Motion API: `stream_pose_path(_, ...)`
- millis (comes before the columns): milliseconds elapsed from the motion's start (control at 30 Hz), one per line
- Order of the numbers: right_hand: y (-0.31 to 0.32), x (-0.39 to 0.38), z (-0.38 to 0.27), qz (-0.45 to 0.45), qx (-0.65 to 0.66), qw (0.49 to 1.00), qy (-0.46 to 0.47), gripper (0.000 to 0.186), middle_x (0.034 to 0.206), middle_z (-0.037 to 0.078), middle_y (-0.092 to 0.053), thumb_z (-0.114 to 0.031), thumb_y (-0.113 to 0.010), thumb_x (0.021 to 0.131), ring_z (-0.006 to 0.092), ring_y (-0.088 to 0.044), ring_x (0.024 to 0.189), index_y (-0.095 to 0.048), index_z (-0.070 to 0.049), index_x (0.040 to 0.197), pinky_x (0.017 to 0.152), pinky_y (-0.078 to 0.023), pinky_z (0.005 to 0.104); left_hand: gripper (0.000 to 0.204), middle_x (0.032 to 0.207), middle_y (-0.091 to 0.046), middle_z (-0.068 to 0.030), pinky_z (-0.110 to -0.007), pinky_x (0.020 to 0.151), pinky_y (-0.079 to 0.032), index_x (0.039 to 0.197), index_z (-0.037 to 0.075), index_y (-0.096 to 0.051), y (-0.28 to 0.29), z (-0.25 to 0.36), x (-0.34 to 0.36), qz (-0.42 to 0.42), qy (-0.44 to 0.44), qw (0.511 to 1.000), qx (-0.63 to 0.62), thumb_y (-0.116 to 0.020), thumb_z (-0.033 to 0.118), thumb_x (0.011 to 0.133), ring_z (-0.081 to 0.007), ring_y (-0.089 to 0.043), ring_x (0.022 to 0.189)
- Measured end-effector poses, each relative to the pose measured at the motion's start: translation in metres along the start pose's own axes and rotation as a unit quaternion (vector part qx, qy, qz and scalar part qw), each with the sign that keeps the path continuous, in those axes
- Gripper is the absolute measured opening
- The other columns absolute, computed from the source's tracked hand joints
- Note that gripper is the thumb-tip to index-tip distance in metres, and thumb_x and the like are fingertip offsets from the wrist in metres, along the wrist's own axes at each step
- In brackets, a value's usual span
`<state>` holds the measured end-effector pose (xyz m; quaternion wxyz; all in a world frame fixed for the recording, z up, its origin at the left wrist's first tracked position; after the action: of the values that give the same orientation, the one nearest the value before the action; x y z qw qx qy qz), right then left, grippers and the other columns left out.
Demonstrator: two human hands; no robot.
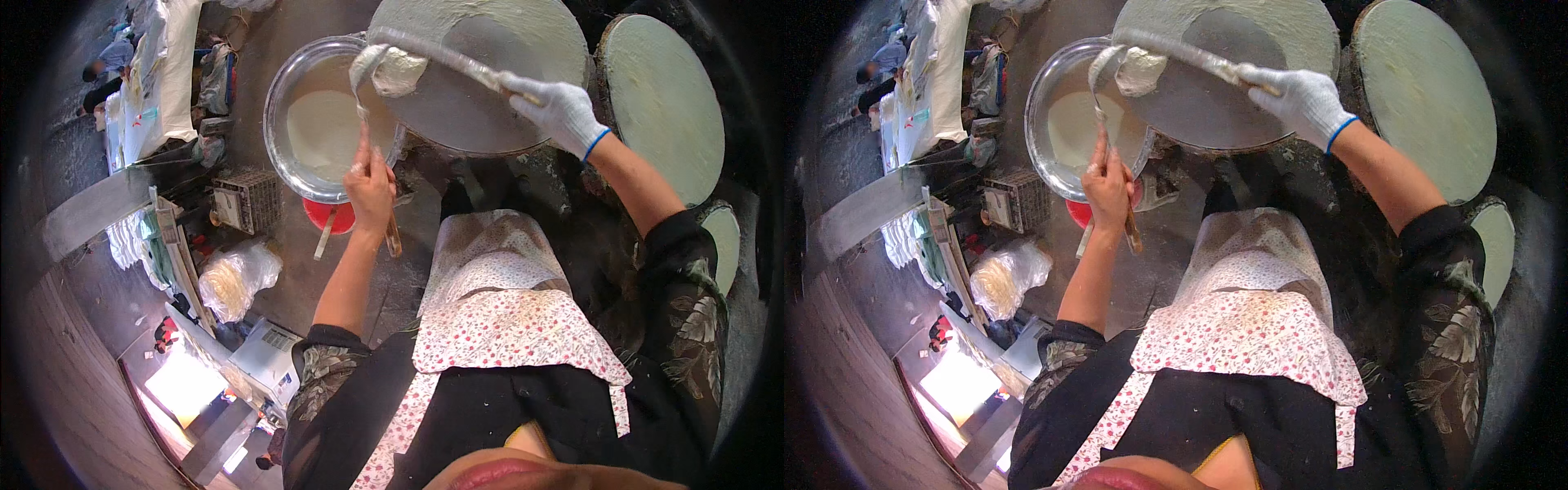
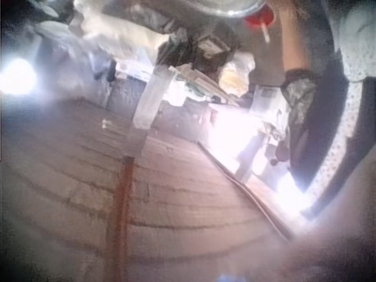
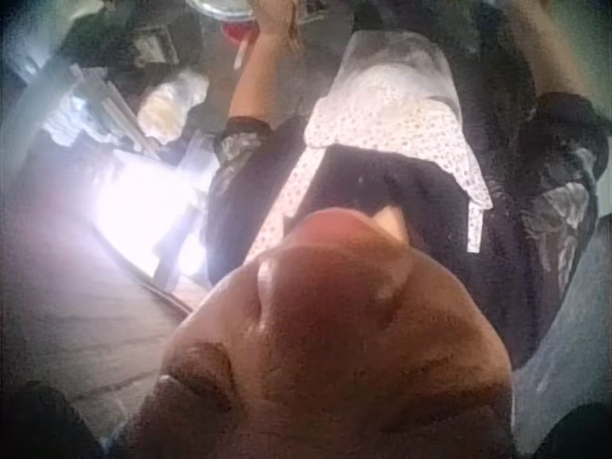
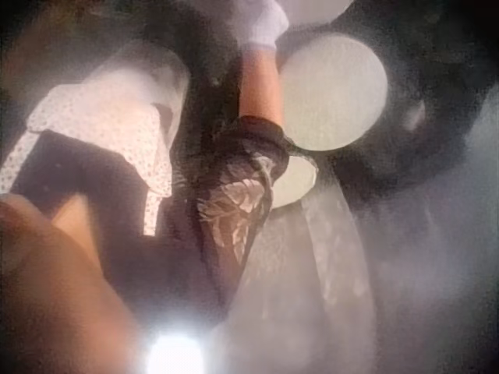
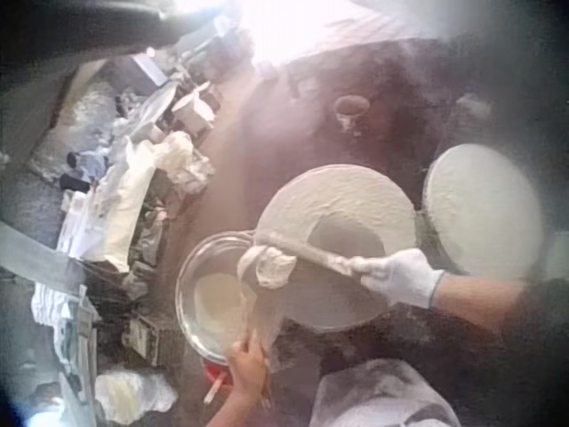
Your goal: The person ladles batter onto hot round pans and spreads it into thin crepes using a wooden spreader. They flip and remove finished crepes, then repeat the process on multiple pans.
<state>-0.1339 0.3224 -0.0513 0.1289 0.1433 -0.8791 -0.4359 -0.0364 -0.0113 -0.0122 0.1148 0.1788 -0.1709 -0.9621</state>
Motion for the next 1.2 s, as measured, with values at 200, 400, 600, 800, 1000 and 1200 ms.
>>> stream_pose_path(200, -0.003, -0.056, -0.015, 0.019, -0.024, 0.999, 0.044, 0.04, 0.082, 0.009, -0.077, -0.032, -0.077, 0.096, 0.0252, -0.074, 0.064, -0.073, -0.034, 0.136, 0.057, -0.058, 0.0353, 0.055, 0.068, -0.045, 0.0064, -0.023, 0.051, -0.041, 0.162, 0.012, -0.048, 0.014, -0.025, -0.049, -0.025, -0.019, 0.998, 0.046, -0.05, 0.0, 0.108, -0.0042, -0.042, 0.054)
stream_pose_path(400, 0.02, -0.133, -0.062, 0.038, 0.094, 0.982, -0.158, 0.048, 0.119, 0.009, -0.08, -0.013, -0.077, 0.096, 0.0185, -0.078, 0.101, -0.069, -0.018, 0.143, 0.09, -0.061, 0.0292, 0.055, 0.067, -0.048, 0.006, -0.023, 0.048, -0.039, 0.161, 0.011, -0.05, 0.058, -0.016, -0.067, -0.176, 0.011, 0.983, -0.041, -0.054, -0.002, 0.108, -0.0025, -0.043, 0.053)
stream_pose_path(600, -0.092, -0.091, -0.162, 0.131, 0.37, 0.905, -0.164, 0.067, 0.167, 0.017, -0.044, 0.001, -0.055, 0.099, 0.0233, -0.045, 0.152, -0.041, -0.009, 0.164, 0.126, -0.036, 0.0343, 0.055, 0.068, -0.055, -0.001, -0.023, 0.045, -0.039, 0.167, 0.013, -0.036, 0.145, 0.056, -0.04, -0.177, -0.378, 0.898, -0.138, -0.05, 0.013, 0.115, -0.0065, -0.044, 0.049)
stream_pose_path(800, -0.252, 0.083, -0.231, 0.171, 0.215, 0.929, -0.248, 0.072, 0.107, 0.03, -0.073, -0.005, -0.048, 0.097, 0.0423, -0.074, 0.088, -0.039, -0.024, 0.166, 0.082, -0.056, 0.0518, 0.064, 0.068, -0.043, -0.0001, -0.025, 0.042, -0.039, 0.173, 0.018, -0.019, 0.198, 0.073, -0.03, -0.201, -0.351, 0.898, -0.172, -0.047, 0.029, 0.117, -0.0068, -0.041, 0.048)
stream_pose_path(1000, -0.205, -0.019, -0.23, 0.257, 0.247, 0.854, -0.381, 0.068, 0.104, 0.028, -0.074, -0.01, -0.047, 0.1, 0.0387, -0.073, 0.086, -0.039, -0.031, 0.165, 0.079, -0.057, 0.0481, 0.06, 0.068, -0.05, -0.0017, -0.024, 0.044, -0.038, 0.17, 0.014, -0.027, 0.223, 0.027, -0.025, -0.233, -0.282, 0.906, -0.213, -0.05, 0.02, 0.116, -0.0062, -0.041, 0.05)
stream_pose_path(1200, -0.216, -0.005, -0.253, 0.305, 0.312, 0.795, -0.42, 0.069, 0.089, 0.021, -0.07, -0.01, -0.052, 0.099, 0.0334, -0.068, 0.074, -0.042, -0.031, 0.164, 0.07, -0.056, 0.0465, 0.055, 0.068, -0.052, -0.0013, -0.024, 0.044, -0.039, 0.169, 0.014, -0.033, 0.241, 0.004, -0.029, -0.193, -0.217, 0.935, -0.205, -0.048, 0.015, 0.116, -0.0057, -0.042, 0.05)
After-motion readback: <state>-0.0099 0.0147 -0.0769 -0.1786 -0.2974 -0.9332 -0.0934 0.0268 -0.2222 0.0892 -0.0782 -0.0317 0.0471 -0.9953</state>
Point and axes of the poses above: each hand's wrist, its own x-axis towards the middle knuckle, its own y-axis out of the back of the hand, z = x × y, the point moved 4 cm from there along x, towards the middle knuckle
